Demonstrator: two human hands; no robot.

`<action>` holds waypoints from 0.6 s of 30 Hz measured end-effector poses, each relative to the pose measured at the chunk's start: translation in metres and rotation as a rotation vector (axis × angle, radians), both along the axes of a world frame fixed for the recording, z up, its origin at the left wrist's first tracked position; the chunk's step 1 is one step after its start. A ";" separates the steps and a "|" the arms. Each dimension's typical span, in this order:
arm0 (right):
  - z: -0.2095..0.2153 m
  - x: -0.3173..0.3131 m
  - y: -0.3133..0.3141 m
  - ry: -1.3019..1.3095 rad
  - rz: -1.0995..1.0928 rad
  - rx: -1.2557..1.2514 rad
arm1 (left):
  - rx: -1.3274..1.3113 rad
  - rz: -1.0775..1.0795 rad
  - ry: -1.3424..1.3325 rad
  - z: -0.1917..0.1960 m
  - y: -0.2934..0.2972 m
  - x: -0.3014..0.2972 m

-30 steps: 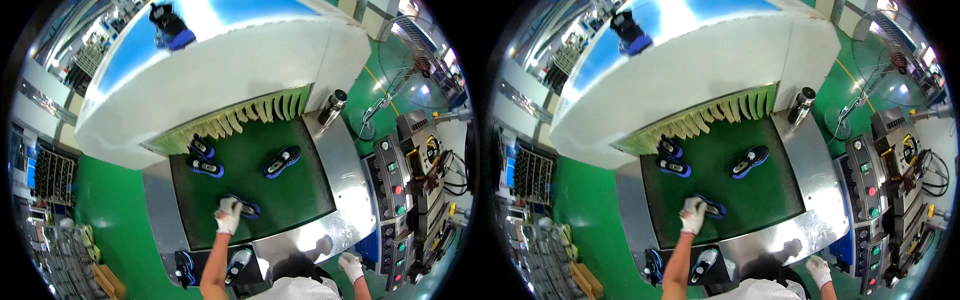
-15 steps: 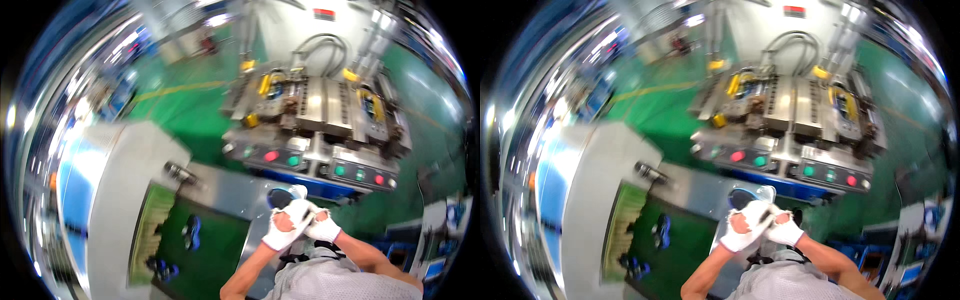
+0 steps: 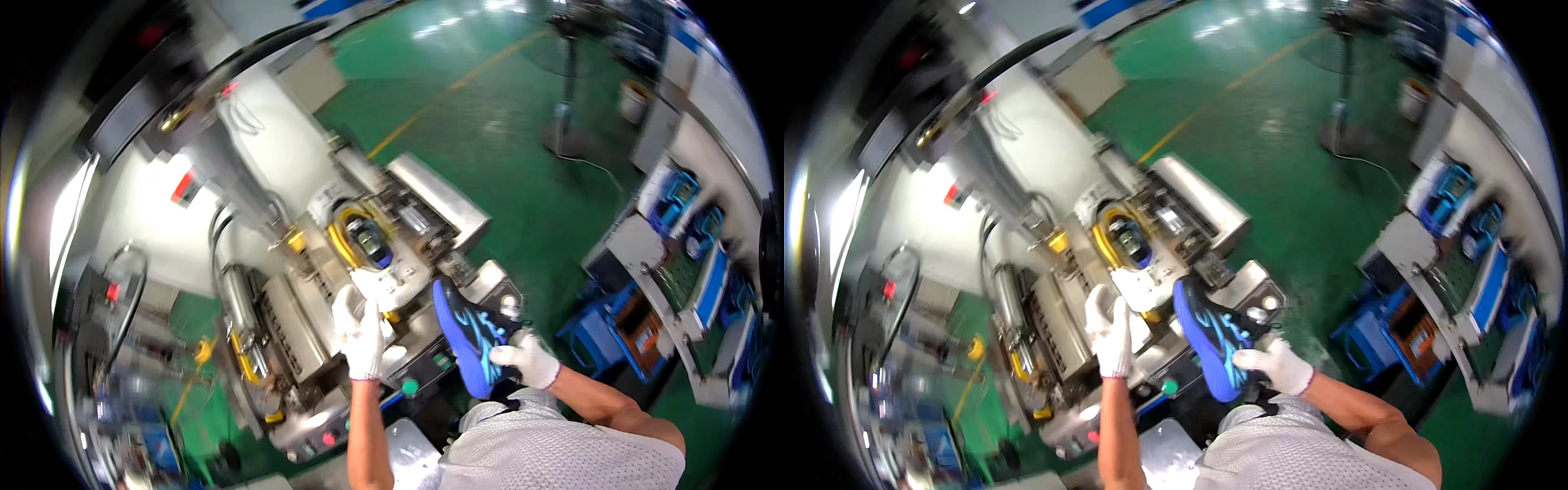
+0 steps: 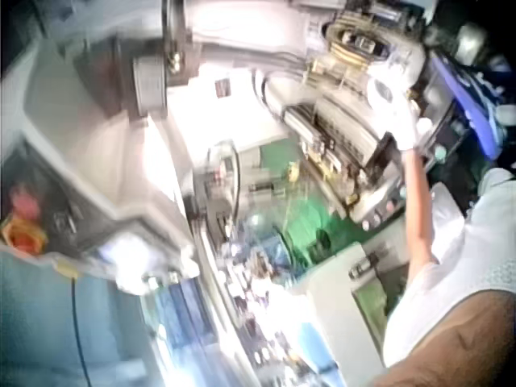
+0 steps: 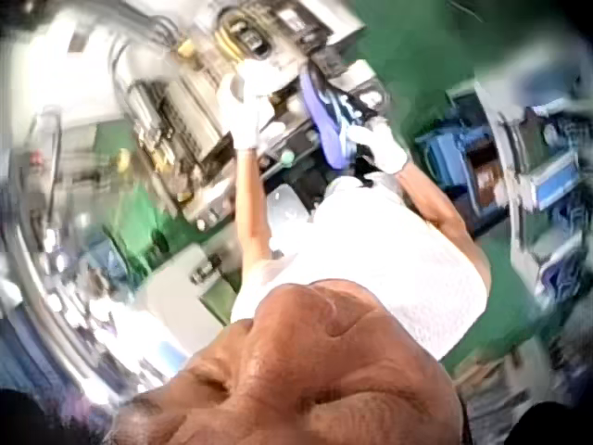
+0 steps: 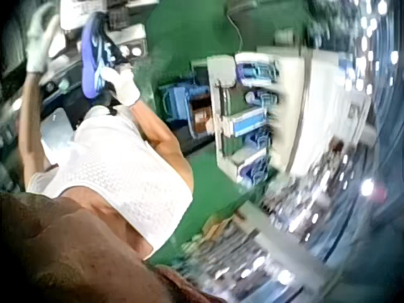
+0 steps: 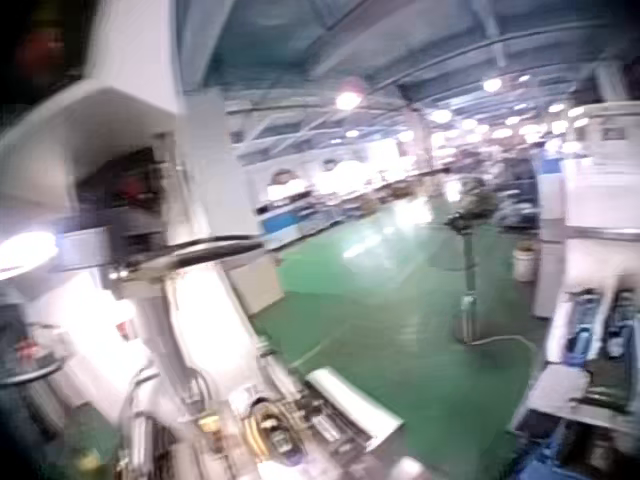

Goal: The person picks up shoes from a table and places them onto a conveyor belt that carries them through a machine, then removes shoes from the machine and organizes them on a different surface.

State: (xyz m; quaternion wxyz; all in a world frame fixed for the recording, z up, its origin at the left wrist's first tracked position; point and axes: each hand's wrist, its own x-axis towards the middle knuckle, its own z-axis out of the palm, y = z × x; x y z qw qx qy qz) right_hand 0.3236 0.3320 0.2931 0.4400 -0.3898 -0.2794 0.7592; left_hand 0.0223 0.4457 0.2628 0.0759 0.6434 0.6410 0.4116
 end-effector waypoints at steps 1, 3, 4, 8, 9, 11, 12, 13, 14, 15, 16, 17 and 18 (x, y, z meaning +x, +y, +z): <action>-0.048 0.003 -0.002 -0.105 -0.042 0.135 | -0.093 0.031 -0.167 -0.018 0.040 -0.005; -0.081 0.007 -0.007 -0.177 -0.129 0.204 | -0.289 0.131 -0.296 -0.041 0.106 -0.022; -0.057 0.003 -0.006 -0.136 -0.183 0.163 | -0.336 0.159 -0.240 -0.045 0.132 -0.026; -0.005 0.020 -0.035 -0.303 -0.139 -0.088 | -0.278 0.166 -0.126 -0.092 0.217 -0.058; -0.007 0.013 -0.043 -0.284 -0.253 -0.024 | -0.390 0.259 -0.027 -0.097 0.224 -0.031; 0.006 0.013 -0.053 -0.308 -0.215 -0.194 | -0.373 0.322 0.030 -0.107 0.234 -0.037; 0.002 0.008 -0.053 -0.215 -0.237 -0.240 | -0.393 0.334 -0.010 -0.118 0.244 -0.065; -0.002 0.003 -0.055 -0.132 -0.278 -0.303 | -0.380 0.217 0.000 -0.120 0.250 -0.075; -0.022 -0.008 -0.056 -0.033 -0.313 -0.343 | -0.346 0.122 0.012 -0.109 0.254 -0.086; -0.038 -0.012 -0.057 -0.142 -0.317 -0.308 | -0.345 0.125 -0.231 -0.107 0.253 -0.091; -0.020 -0.025 -0.040 -0.112 -0.461 -0.151 | -0.313 0.150 -0.459 -0.096 0.251 -0.101; -0.023 -0.025 -0.034 -0.053 -0.432 -0.142 | -0.420 0.067 -0.524 -0.074 0.242 -0.104; -0.030 -0.019 -0.032 -0.011 -0.420 -0.151 | -0.502 0.048 -0.626 -0.052 0.228 -0.074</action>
